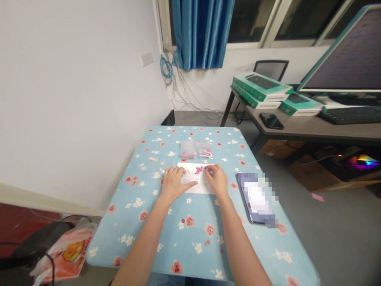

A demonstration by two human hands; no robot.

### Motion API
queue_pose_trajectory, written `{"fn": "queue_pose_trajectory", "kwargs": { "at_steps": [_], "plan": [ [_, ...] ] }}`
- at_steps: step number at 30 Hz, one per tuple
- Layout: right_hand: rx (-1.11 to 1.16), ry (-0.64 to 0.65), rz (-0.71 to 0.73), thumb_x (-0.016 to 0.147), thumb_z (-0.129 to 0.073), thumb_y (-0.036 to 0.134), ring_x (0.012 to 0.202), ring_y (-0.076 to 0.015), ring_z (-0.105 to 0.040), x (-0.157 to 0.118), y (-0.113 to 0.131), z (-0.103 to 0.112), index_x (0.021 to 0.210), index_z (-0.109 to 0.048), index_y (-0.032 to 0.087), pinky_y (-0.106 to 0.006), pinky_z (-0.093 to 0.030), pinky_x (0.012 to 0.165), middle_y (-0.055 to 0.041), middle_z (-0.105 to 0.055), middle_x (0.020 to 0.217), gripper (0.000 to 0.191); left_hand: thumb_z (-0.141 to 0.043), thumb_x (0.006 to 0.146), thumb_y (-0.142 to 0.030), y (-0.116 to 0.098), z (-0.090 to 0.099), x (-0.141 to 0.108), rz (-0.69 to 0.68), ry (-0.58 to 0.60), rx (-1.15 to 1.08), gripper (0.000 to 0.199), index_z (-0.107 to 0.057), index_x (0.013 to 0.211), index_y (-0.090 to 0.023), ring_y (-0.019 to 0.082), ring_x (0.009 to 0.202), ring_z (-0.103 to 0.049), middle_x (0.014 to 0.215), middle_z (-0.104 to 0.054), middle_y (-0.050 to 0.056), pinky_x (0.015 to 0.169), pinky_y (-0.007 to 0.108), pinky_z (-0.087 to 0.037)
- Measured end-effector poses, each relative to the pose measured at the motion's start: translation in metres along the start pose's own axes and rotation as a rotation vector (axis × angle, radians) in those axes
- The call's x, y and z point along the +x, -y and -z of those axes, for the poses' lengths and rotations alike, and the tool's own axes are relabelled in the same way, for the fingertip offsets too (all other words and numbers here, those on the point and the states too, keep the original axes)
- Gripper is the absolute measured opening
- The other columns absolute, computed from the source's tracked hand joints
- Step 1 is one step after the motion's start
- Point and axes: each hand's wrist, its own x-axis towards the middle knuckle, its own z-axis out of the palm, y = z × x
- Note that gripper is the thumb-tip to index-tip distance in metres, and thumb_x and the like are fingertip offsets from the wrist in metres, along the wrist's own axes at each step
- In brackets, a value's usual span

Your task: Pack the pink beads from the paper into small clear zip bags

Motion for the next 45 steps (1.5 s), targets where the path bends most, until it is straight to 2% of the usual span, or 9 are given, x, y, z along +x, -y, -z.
{"fn": "queue_pose_trajectory", "kwargs": {
  "at_steps": [5, 9, 13, 20, 24, 27, 32, 39, 45],
  "plan": [
    [-0.003, -0.012, 0.011, 0.078, -0.05, 0.025, 0.077, -0.0182, -0.057, 0.0, 0.001, 0.001, 0.083, -0.066, 0.018, -0.029, -0.04, 0.071, -0.0046, -0.06, 0.081, 0.018, -0.055, 0.07, -0.069, -0.002, 0.0, 0.0, 0.012, 0.013, -0.013, 0.048, -0.052, 0.081, -0.022, 0.024, 0.084, -0.052, 0.082, -0.061, 0.004, 0.079, 0.038, -0.035],
    [-0.014, -0.014, 0.01, 0.079, -0.049, 0.028, 0.077, -0.0188, -0.057, 0.0, 0.003, 0.001, 0.09, -0.066, 0.017, -0.029, -0.04, 0.07, -0.0051, -0.06, 0.081, 0.022, -0.056, 0.07, -0.068, -0.003, 0.0, 0.001, 0.034, 0.029, -0.038, 0.046, -0.052, 0.079, -0.022, 0.025, 0.084, -0.052, 0.08, -0.061, 0.005, 0.077, 0.039, -0.035],
    [-0.01, 0.012, 0.011, 0.081, -0.048, 0.028, 0.075, -0.0174, -0.057, 0.0, 0.004, 0.002, 0.085, -0.068, 0.019, -0.028, -0.04, 0.07, -0.0052, -0.059, 0.083, 0.022, -0.057, 0.071, -0.066, -0.003, -0.001, 0.001, 0.045, 0.048, -0.032, 0.045, -0.051, 0.078, -0.022, 0.025, 0.083, -0.052, 0.079, -0.061, 0.005, 0.077, 0.039, -0.036],
    [0.154, 0.0, -0.01, 0.08, -0.053, 0.032, 0.069, -0.0156, -0.054, -0.001, 0.008, 0.007, 0.086, -0.068, 0.017, -0.029, -0.04, 0.067, -0.0048, -0.06, 0.081, 0.022, -0.056, 0.072, -0.066, -0.003, -0.004, 0.001, 0.041, 0.054, -0.016, 0.045, -0.05, 0.078, -0.022, 0.025, 0.083, -0.053, 0.078, -0.06, 0.004, 0.076, 0.038, -0.037],
    [0.426, 0.137, -0.003, 0.077, -0.059, 0.038, 0.057, -0.0115, -0.048, -0.002, 0.015, 0.008, 0.086, -0.069, 0.017, -0.026, -0.039, 0.058, -0.0039, -0.064, 0.081, 0.025, -0.056, 0.071, -0.067, -0.003, -0.005, 0.001, 0.043, 0.052, -0.02, 0.047, -0.049, 0.081, -0.022, 0.025, 0.084, -0.053, 0.081, -0.06, 0.005, 0.076, 0.038, -0.037],
    [0.556, 0.259, 0.013, 0.075, -0.061, 0.04, 0.056, -0.0108, -0.046, -0.004, 0.021, 0.007, 0.083, -0.068, 0.017, -0.025, -0.038, 0.054, -0.0037, -0.065, 0.081, 0.026, -0.059, 0.071, -0.064, -0.003, -0.005, 0.001, 0.037, 0.054, -0.035, 0.046, -0.05, 0.087, -0.022, 0.025, 0.086, -0.053, 0.086, -0.06, 0.005, 0.077, 0.038, -0.037],
    [0.518, 0.319, 0.096, 0.077, -0.06, 0.037, 0.058, -0.0109, -0.046, -0.007, 0.029, 0.007, 0.082, -0.068, 0.019, -0.025, -0.038, 0.057, -0.0013, -0.062, 0.074, 0.021, -0.063, 0.072, -0.053, -0.005, -0.004, 0.001, 0.031, 0.062, -0.043, 0.041, -0.05, 0.096, -0.022, 0.026, 0.091, -0.052, 0.093, -0.06, 0.006, 0.078, 0.039, -0.037],
    [0.454, 0.348, 0.15, 0.077, -0.059, 0.034, 0.061, -0.0122, -0.048, -0.01, 0.034, 0.007, 0.083, -0.068, 0.02, -0.026, -0.04, 0.06, -0.0015, -0.062, 0.075, 0.018, -0.065, 0.071, -0.041, -0.006, -0.006, 0.001, 0.035, 0.077, -0.061, 0.042, -0.05, 0.106, -0.023, 0.027, 0.097, -0.051, 0.101, -0.059, 0.006, 0.081, 0.039, -0.037],
    [0.462, 0.369, 0.133, 0.076, -0.059, 0.03, 0.061, -0.0122, -0.05, -0.011, 0.032, 0.002, 0.09, -0.068, 0.018, -0.025, -0.04, 0.06, -0.0017, -0.064, 0.076, 0.02, -0.07, 0.067, -0.046, -0.006, -0.001, 0.001, -0.01, 0.108, -0.085, 0.051, -0.051, 0.109, -0.023, 0.026, 0.097, -0.05, 0.101, -0.057, 0.005, 0.081, 0.039, -0.037]
  ]
}}
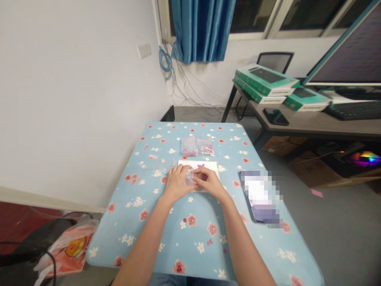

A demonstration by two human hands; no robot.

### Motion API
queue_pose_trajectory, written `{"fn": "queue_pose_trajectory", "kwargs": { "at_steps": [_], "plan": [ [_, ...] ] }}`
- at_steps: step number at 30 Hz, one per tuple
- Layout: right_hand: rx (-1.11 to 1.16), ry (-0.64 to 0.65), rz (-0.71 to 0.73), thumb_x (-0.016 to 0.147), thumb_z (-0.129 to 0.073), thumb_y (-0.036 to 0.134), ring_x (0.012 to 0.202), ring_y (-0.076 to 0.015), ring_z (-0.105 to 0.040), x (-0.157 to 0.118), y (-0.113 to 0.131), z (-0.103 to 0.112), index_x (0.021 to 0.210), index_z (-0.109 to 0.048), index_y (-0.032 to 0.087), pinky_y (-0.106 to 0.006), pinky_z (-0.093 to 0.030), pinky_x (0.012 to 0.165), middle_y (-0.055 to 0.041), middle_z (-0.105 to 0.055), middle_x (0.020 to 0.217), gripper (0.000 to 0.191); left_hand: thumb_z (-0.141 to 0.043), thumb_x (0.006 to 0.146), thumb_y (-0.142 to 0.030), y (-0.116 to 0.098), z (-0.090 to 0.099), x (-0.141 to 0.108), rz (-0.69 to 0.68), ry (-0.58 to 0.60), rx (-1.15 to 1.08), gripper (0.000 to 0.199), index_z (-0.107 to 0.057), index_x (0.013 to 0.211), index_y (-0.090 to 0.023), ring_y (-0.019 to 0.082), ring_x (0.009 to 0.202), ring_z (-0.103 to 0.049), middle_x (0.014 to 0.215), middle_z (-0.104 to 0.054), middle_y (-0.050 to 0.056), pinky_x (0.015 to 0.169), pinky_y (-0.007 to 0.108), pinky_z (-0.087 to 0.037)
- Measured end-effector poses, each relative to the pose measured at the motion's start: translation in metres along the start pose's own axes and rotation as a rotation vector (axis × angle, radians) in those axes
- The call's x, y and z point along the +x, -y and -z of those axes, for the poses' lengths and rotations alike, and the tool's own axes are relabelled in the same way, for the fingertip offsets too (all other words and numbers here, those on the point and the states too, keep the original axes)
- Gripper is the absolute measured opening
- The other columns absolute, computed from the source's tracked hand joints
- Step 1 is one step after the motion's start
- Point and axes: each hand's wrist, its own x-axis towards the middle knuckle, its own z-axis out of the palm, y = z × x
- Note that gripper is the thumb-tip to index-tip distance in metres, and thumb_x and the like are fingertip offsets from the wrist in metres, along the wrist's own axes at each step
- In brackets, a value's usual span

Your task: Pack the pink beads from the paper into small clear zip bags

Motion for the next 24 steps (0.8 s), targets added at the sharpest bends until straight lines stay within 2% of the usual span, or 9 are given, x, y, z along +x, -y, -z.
{"fn": "queue_pose_trajectory", "kwargs": {
  "at_steps": [7, 13, 17, 20, 24],
  "plan": [
    [0.027, -0.032, -0.056, 0.074, -0.057, 0.027, 0.058, -0.0112, -0.05, 0.001, -0.002, 0.0, 0.09, -0.07, 0.016, -0.025, -0.04, 0.058, -0.0019, -0.067, 0.074, 0.023, -0.068, 0.064, -0.058, 0.001, 0.013, -0.003, -0.041, 0.074, -0.085, 0.064, -0.049, 0.116, -0.026, 0.026, 0.102, -0.049, 0.108, -0.055, 0.005, 0.085, 0.04, -0.035],
    [0.032, -0.073, -0.048, 0.074, -0.056, 0.025, 0.056, -0.0106, -0.047, 0.001, -0.004, -0.001, 0.088, -0.07, 0.018, -0.024, -0.039, 0.057, -0.0001, -0.065, 0.07, 0.021, -0.069, 0.066, -0.055, 0.005, 0.016, -0.005, -0.073, 0.085, -0.125, 0.066, -0.045, 0.121, -0.027, 0.026, 0.106, -0.049, 0.112, -0.055, 0.004, 0.088, 0.039, -0.035],
    [0.046, -0.102, -0.018, 0.076, -0.057, 0.027, 0.06, -0.0123, -0.05, 0.002, -0.004, 0.001, 0.09, -0.068, 0.018, -0.026, -0.04, 0.06, -0.0014, -0.066, 0.076, 0.02, -0.069, 0.067, -0.052, 0.007, 0.014, -0.004, -0.057, 0.047, -0.126, 0.061, -0.048, 0.119, -0.028, 0.024, 0.105, -0.05, 0.111, -0.056, 0.003, 0.089, 0.038, -0.035],
    [-0.093, -0.175, 0.042, 0.079, -0.055, 0.027, 0.073, -0.0164, -0.054, 0.001, -0.005, 0.006, 0.092, -0.067, 0.02, -0.03, -0.043, 0.071, -0.0036, -0.066, 0.085, 0.019, -0.067, 0.069, -0.053, 0.009, 0.011, -0.004, -0.007, 0.007, -0.111, 0.053, -0.052, 0.114, -0.027, 0.023, 0.102, -0.051, 0.107, -0.057, 0.003, 0.089, 0.038, -0.035],
    [-0.449, -0.229, 0.123, 0.079, -0.054, 0.021, 0.09, -0.023, -0.05, 0.0, -0.009, 0.011, 0.093, -0.069, 0.022, -0.038, -0.039, 0.085, -0.0065, -0.063, 0.094, 0.021, -0.067, 0.07, -0.051, 0.01, 0.009, -0.003, 0.017, -0.036, -0.102, 0.05, -0.054, 0.111, -0.027, 0.023, 0.1, -0.052, 0.105, -0.057, 0.003, 0.089, 0.037, -0.035]
  ]
}}
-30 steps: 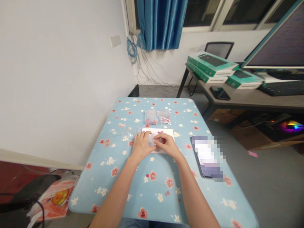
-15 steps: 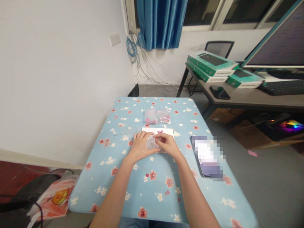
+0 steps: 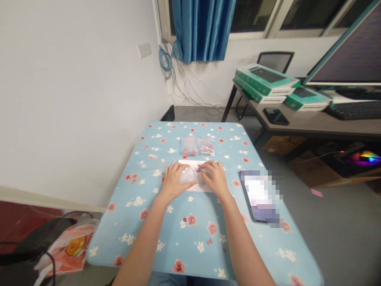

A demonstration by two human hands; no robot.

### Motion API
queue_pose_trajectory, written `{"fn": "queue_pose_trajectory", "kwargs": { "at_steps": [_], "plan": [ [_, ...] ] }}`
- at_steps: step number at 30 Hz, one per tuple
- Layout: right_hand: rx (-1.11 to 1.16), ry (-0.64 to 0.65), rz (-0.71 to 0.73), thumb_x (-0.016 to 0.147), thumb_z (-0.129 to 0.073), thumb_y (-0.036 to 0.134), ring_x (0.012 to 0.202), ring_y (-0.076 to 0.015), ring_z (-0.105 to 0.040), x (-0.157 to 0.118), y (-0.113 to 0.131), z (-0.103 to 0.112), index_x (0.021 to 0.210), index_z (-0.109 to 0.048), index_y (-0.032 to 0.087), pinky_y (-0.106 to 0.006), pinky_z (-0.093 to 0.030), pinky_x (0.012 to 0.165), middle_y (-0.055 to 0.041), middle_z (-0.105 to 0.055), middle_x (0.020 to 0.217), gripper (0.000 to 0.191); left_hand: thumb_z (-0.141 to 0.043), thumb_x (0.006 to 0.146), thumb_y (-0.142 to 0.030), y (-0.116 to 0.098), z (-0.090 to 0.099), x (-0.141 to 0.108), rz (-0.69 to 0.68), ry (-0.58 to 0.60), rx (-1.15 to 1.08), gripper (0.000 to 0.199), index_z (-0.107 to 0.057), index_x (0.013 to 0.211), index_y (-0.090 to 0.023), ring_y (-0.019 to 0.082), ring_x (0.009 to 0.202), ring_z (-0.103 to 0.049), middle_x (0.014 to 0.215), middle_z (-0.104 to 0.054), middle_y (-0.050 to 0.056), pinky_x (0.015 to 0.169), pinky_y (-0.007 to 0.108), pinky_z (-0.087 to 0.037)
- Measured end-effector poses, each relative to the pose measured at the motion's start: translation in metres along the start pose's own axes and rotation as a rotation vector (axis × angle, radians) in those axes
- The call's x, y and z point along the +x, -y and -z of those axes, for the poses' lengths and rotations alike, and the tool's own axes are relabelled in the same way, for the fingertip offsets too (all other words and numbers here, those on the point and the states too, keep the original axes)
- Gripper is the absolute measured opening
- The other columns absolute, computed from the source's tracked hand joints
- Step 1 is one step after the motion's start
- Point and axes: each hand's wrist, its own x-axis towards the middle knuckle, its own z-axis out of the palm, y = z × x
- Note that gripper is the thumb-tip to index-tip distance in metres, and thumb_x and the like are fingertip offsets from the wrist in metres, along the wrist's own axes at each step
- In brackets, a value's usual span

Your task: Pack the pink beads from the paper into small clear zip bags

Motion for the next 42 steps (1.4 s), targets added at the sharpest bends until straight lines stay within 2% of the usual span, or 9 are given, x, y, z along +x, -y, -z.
{"fn": "queue_pose_trajectory", "kwargs": {
  "at_steps": [4, 7, 24, 28, 33, 42],
  "plan": [
    [-0.172, -0.005, 0.063, 0.08, -0.056, 0.024, 0.1, -0.0267, -0.044, -0.003, -0.002, -0.003, 0.099, -0.069, 0.023, -0.041, -0.037, 0.089, -0.0093, -0.058, 0.109, 0.023, -0.068, 0.07, -0.051, -0.001, -0.002, 0.0, 0.001, -0.016, -0.004, 0.05, -0.054, 0.111, -0.026, 0.022, 0.1, -0.052, 0.106, -0.058, 0.003, 0.089, 0.037, -0.035],
    [-0.218, 0.012, 0.073, 0.081, -0.057, 0.025, 0.103, -0.0276, -0.042, -0.004, 0.0, -0.005, 0.097, -0.07, 0.024, -0.041, -0.038, 0.088, -0.0094, -0.056, 0.111, 0.02, -0.068, 0.07, -0.05, -0.001, -0.004, 0.0, -0.002, -0.025, -0.003, 0.05, -0.054, 0.111, -0.026, 0.022, 0.099, -0.052, 0.106, -0.058, 0.003, 0.088, 0.037, -0.036],
    [-0.219, -0.011, 0.088, 0.082, -0.056, 0.024, 0.102, -0.0271, -0.042, -0.004, -0.003, -0.011, 0.089, -0.067, 0.023, -0.041, -0.037, 0.088, -0.0083, -0.056, 0.108, 0.012, -0.069, 0.069, -0.05, 0.001, -0.007, 0.0, -0.019, -0.047, -0.004, 0.05, -0.055, 0.11, -0.026, 0.022, 0.098, -0.052, 0.105, -0.058, 0.002, 0.087, 0.037, -0.036],
    [-0.174, -0.024, 0.074, 0.082, -0.056, 0.024, 0.103, -0.0266, -0.042, -0.003, -0.003, -0.01, 0.087, -0.067, 0.022, -0.042, -0.037, 0.09, -0.0082, -0.057, 0.108, 0.012, -0.069, 0.069, -0.05, 0.001, -0.008, 0.0, -0.014, -0.046, -0.006, 0.05, -0.055, 0.109, -0.026, 0.023, 0.099, -0.052, 0.105, -0.058, 0.003, 0.086, 0.037, -0.036],
    [-0.013, -0.05, 0.012, 0.084, -0.056, 0.027, 0.107, -0.0254, -0.042, -0.002, 0.001, -0.007, 0.087, -0.066, 0.023, -0.042, -0.035, 0.095, -0.0075, -0.058, 0.107, 0.012, -0.069, 0.068, -0.051, 0.001, -0.008, 0.0, -0.006, -0.036, -0.003, 0.051, -0.054, 0.11, -0.026, 0.023, 0.1, -0.052, 0.105, -0.058, 0.002, 0.086, 0.037, -0.036],
    [0.171, 0.022, 0.001, 0.083, -0.058, 0.031, 0.111, -0.0252, -0.043, -0.001, 0.012, -0.002, 0.087, -0.066, 0.024, -0.045, -0.03, 0.098, -0.0067, -0.058, 0.11, 0.011, -0.067, 0.071, -0.053, 0.0, -0.009, 0.0, -0.01, -0.021, -0.008, 0.052, -0.053, 0.113, -0.026, 0.023, 0.1, -0.051, 0.106, -0.059, 0.003, 0.086, 0.037, -0.036]
  ]
}}
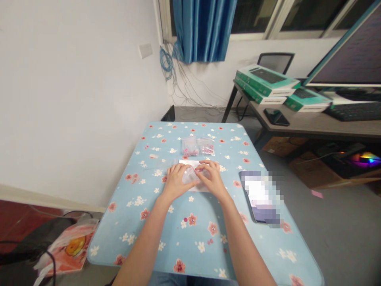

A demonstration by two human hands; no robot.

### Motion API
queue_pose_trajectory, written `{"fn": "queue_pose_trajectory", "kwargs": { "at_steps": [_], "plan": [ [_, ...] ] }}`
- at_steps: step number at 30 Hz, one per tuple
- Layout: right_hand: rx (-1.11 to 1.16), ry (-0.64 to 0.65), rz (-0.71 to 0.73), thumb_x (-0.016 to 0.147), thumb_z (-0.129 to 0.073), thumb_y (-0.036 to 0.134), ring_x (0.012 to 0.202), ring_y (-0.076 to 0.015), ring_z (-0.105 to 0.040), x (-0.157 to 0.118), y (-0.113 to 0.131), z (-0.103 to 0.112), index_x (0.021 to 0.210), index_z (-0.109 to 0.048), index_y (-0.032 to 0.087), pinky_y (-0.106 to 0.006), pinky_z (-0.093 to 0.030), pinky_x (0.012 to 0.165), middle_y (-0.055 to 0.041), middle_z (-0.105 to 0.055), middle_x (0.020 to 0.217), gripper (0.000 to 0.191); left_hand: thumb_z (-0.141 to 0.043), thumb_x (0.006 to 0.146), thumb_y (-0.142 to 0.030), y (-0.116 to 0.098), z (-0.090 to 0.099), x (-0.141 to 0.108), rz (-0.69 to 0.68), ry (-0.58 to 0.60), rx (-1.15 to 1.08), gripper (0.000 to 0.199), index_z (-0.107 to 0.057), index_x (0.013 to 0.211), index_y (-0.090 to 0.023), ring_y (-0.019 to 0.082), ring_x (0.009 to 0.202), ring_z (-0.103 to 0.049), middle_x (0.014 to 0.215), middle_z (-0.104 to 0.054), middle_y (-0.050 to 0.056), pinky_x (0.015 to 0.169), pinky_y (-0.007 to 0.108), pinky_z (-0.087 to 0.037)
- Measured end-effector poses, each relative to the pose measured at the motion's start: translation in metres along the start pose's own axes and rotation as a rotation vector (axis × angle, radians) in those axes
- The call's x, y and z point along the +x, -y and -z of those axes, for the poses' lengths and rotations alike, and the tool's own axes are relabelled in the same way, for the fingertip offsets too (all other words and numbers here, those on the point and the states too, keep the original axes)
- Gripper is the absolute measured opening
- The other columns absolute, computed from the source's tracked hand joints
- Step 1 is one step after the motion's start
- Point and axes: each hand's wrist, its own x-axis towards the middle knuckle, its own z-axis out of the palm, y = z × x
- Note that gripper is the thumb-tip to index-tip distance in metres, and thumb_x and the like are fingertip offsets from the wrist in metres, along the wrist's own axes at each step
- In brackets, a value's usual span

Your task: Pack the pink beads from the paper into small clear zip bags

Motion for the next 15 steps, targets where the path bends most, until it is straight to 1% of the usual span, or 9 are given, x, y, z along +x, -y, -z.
{"fn": "queue_pose_trajectory", "kwargs": {
  "at_steps": [4, 9, 11, 15],
  "plan": [
    [0.02, 0.02, -0.002, 0.083, -0.058, 0.033, 0.11, -0.025, -0.044, 0.0, -0.001, -0.001, 0.089, -0.066, 0.025, -0.045, -0.03, 0.098, -0.0065, -0.058, 0.11, 0.013, -0.066, 0.071, -0.053, 0.0, 0.0, 0.0, 0.004, 0.0, 0.001, 0.051, -0.053, 0.113, -0.026, 0.023, 0.1, -0.051, 0.107, -0.058, 0.003, 0.087, 0.038, -0.035],
    [0.006, -0.019, -0.006, 0.083, -0.057, 0.033, 0.108, -0.0254, -0.046, 0.001, -0.006, 0.001, 0.088, -0.067, 0.024, -0.046, -0.031, 0.097, -0.0073, -0.06, 0.106, 0.014, -0.067, 0.07, -0.053, 0.0, 0.0, 0.001, 0.01, -0.008, 0.004, 0.053, -0.053, 0.114, -0.026, 0.023, 0.1, -0.051, 0.106, -0.058, 0.003, 0.087, 0.037, -0.035],
    [-0.037, -0.04, -0.012, 0.083, -0.056, 0.031, 0.107, -0.0256, -0.046, 0.0, -0.009, 0.002, 0.089, -0.067, 0.023, -0.046, -0.033, 0.096, -0.0076, -0.06, 0.105, 0.015, -0.067, 0.07, -0.053, 0.0, 0.001, 0.001, 0.012, -0.011, 0.004, 0.053, -0.054, 0.113, -0.026, 0.023, 0.101, -0.051, 0.107, -0.058, 0.003, 0.088, 0.037, -0.035],
    [-0.192, -0.056, 0.009, 0.082, -0.056, 0.026, 0.107, -0.0265, -0.044, -0.002, -0.016, 0.005, 0.093, -0.069, 0.023, -0.045, -0.035, 0.095, -0.0087, -0.059, 0.106, 0.017, -0.067, 0.071, -0.051, 0.0, 0.001, 0.001, 0.014, -0.011, -0.006, 0.052, -0.053, 0.113, -0.026, 0.023, 0.102, -0.051, 0.108, -0.058, 0.003, 0.088, 0.038, -0.035]
  ]
}}
